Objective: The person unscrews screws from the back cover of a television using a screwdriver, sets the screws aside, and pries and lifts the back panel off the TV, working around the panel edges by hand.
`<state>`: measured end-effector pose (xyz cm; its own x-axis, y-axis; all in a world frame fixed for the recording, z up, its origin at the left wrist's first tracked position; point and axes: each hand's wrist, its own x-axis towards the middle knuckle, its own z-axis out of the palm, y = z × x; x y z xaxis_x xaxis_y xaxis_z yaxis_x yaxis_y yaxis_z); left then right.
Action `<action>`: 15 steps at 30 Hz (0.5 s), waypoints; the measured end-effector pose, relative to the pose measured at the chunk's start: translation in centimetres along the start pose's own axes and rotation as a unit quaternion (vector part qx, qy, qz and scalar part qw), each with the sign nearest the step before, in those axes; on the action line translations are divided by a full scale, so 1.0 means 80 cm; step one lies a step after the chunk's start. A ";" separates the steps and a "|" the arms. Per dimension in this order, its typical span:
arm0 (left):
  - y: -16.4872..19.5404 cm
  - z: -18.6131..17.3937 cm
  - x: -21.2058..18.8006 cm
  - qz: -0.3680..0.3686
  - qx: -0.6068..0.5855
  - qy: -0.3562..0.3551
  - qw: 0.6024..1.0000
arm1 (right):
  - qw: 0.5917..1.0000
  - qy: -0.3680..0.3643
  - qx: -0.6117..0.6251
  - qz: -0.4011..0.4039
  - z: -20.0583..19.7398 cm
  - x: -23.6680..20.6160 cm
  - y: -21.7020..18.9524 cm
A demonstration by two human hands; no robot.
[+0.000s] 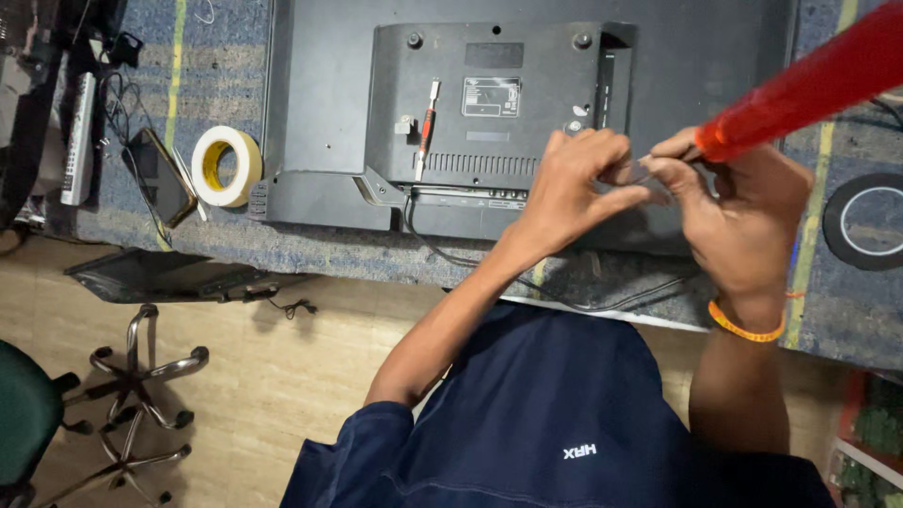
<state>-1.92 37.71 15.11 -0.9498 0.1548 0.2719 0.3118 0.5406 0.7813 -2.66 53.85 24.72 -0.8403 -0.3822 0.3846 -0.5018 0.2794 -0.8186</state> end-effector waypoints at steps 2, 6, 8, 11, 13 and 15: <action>-0.012 0.003 0.005 -0.019 -0.045 0.008 0.999 | 1.000 0.022 0.013 -0.009 -0.001 -0.001 0.006; -0.047 -0.005 -0.011 -0.054 -0.161 0.057 0.984 | 0.997 0.080 0.013 0.006 -0.024 -0.017 0.030; -0.062 -0.002 -0.026 -0.073 -0.173 0.048 0.981 | 0.994 0.103 -0.003 0.020 -0.032 -0.033 0.047; -0.083 0.006 -0.041 -0.073 -0.247 0.056 0.965 | 0.990 0.132 -0.015 0.036 -0.029 -0.062 0.074; -0.098 0.010 -0.042 -0.102 -0.317 0.066 0.941 | 0.988 0.146 -0.018 0.050 -0.024 -0.077 0.088; -0.115 0.004 -0.043 -0.111 -0.412 0.082 0.901 | 0.987 0.148 -0.017 0.061 -0.019 -0.085 0.100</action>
<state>-1.51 32.46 6.81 -0.9956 -0.0412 0.0843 0.0923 -0.2651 0.9598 -1.28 60.06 16.17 -0.9152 -0.0705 0.3969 -0.3961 0.3391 -0.8533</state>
